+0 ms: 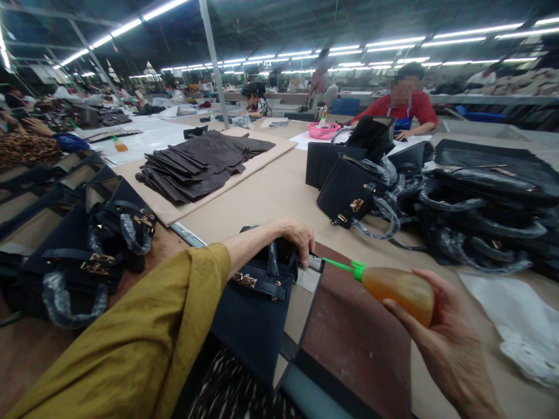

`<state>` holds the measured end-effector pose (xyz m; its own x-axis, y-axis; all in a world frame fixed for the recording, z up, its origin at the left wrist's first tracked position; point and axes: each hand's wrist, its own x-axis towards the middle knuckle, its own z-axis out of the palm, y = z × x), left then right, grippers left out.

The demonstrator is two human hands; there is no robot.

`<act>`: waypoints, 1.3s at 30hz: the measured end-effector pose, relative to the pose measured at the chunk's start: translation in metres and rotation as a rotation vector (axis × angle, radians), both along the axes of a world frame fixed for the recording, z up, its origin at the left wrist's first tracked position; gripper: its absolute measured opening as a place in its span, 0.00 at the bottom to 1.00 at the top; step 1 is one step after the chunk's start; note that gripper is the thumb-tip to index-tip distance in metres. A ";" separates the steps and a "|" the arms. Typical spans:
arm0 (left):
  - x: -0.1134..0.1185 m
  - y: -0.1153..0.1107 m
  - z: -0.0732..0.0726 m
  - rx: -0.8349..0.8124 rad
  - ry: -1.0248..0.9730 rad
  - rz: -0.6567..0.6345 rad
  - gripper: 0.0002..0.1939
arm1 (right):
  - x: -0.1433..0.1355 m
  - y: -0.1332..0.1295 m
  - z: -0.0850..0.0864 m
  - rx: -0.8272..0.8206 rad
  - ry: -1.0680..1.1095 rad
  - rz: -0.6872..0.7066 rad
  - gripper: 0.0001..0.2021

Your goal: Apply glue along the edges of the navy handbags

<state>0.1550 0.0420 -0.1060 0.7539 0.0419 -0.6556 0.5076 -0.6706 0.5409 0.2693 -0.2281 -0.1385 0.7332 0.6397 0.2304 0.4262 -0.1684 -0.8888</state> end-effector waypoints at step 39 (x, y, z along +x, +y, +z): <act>-0.004 -0.005 -0.007 0.129 -0.077 -0.057 0.12 | 0.000 -0.007 -0.010 -0.176 0.121 0.017 0.39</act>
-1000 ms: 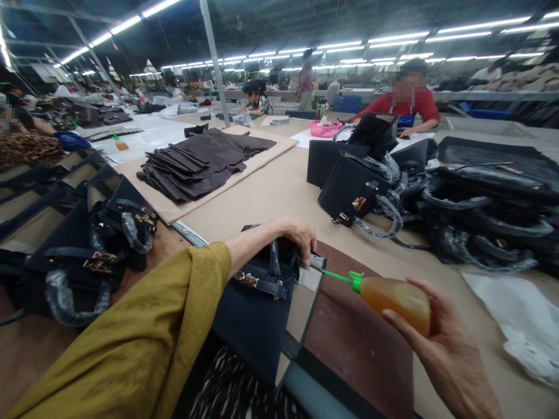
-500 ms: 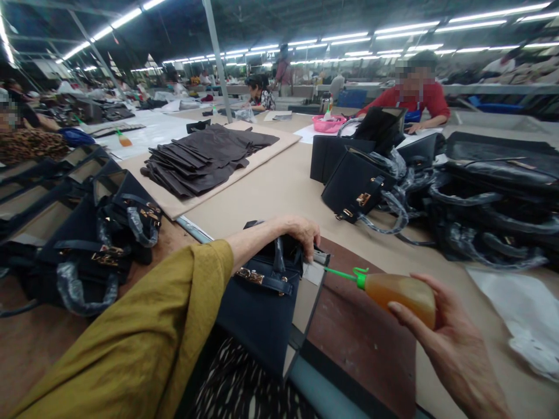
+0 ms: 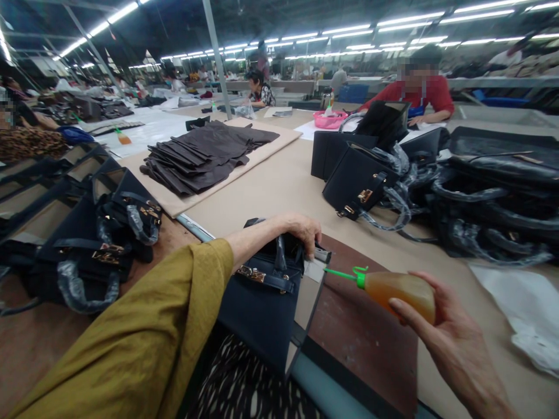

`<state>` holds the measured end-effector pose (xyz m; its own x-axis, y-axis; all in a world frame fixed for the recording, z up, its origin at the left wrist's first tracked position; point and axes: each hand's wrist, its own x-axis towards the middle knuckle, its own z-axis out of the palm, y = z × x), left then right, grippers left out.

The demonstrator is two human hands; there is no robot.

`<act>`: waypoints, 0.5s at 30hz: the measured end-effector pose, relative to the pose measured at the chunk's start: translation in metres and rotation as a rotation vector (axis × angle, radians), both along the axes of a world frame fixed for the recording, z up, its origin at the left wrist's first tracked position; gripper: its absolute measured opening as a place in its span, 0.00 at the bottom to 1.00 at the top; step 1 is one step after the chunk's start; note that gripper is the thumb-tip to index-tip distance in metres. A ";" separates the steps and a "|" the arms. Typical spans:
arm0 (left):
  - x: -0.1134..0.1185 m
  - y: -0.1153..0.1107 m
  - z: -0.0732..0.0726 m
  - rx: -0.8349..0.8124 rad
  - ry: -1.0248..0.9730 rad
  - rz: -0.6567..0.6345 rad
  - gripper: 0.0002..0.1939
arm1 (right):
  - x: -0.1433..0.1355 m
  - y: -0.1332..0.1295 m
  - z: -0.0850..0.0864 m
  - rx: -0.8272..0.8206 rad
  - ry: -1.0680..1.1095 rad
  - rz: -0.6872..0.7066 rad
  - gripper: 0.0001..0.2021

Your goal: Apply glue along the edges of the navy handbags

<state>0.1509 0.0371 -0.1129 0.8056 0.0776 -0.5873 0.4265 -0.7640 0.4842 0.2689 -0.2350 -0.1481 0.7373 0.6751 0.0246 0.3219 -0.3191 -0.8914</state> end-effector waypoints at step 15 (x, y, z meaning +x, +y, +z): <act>0.001 0.005 -0.010 0.000 -0.026 -0.031 0.14 | 0.000 -0.014 -0.010 -0.143 -0.031 0.083 0.38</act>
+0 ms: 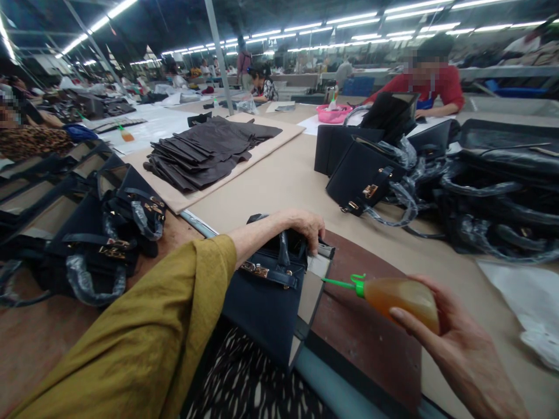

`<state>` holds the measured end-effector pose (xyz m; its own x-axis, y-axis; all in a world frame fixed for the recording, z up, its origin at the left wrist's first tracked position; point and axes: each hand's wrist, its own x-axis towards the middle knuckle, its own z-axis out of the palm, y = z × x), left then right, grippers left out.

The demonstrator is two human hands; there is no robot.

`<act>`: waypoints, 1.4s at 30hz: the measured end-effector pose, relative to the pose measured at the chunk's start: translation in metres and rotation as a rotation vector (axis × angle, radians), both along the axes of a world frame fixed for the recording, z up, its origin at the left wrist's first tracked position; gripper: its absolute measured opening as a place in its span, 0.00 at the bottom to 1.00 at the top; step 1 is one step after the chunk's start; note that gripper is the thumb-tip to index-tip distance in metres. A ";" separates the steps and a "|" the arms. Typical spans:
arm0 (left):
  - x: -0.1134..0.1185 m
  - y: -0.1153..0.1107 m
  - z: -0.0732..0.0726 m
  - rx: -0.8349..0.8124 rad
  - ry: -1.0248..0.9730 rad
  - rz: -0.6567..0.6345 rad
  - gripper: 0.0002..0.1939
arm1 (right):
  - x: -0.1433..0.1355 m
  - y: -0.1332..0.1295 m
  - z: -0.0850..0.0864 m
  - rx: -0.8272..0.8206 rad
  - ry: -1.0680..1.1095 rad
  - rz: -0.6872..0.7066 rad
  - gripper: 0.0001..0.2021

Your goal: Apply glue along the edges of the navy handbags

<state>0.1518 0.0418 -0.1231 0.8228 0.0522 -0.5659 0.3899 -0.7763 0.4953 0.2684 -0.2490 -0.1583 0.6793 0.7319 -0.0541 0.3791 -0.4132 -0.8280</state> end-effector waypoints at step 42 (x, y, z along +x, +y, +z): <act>-0.006 -0.009 0.007 0.056 -0.031 0.039 0.14 | -0.028 -0.025 -0.012 -0.254 0.114 0.165 0.39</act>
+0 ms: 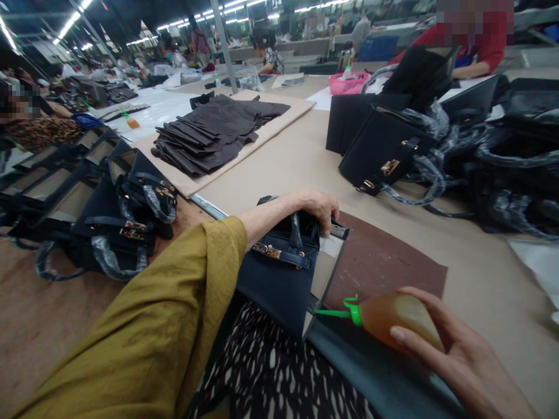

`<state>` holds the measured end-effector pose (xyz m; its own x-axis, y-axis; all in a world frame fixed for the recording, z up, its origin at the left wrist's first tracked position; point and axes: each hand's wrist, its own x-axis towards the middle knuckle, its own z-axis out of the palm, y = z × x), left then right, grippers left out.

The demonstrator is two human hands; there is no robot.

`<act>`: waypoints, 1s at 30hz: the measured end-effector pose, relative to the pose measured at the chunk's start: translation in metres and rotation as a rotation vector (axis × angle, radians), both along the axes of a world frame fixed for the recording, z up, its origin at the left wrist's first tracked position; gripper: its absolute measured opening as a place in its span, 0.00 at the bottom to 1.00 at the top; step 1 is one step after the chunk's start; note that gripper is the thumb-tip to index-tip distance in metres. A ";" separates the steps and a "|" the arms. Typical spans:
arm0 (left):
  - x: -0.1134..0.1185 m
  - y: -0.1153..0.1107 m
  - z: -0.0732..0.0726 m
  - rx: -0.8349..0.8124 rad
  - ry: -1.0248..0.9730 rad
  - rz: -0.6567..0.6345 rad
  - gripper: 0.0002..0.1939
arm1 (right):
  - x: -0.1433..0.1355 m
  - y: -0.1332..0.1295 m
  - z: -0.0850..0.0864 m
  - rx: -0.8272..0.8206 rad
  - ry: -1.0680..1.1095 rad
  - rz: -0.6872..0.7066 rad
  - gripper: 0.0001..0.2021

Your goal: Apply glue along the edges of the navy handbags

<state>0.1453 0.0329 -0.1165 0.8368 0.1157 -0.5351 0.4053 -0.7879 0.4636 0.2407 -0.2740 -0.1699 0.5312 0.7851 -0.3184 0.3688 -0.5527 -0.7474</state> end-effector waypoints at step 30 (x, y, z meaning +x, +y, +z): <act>-0.028 -0.057 0.108 0.805 -0.370 -0.029 0.06 | 0.031 0.041 -0.002 0.310 0.153 -0.305 0.38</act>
<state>0.1178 -0.0237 -0.0088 0.9486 0.3164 0.0053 0.3140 -0.9392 -0.1386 0.2720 -0.2330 -0.1722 0.7178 0.6710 -0.1858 0.0963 -0.3600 -0.9280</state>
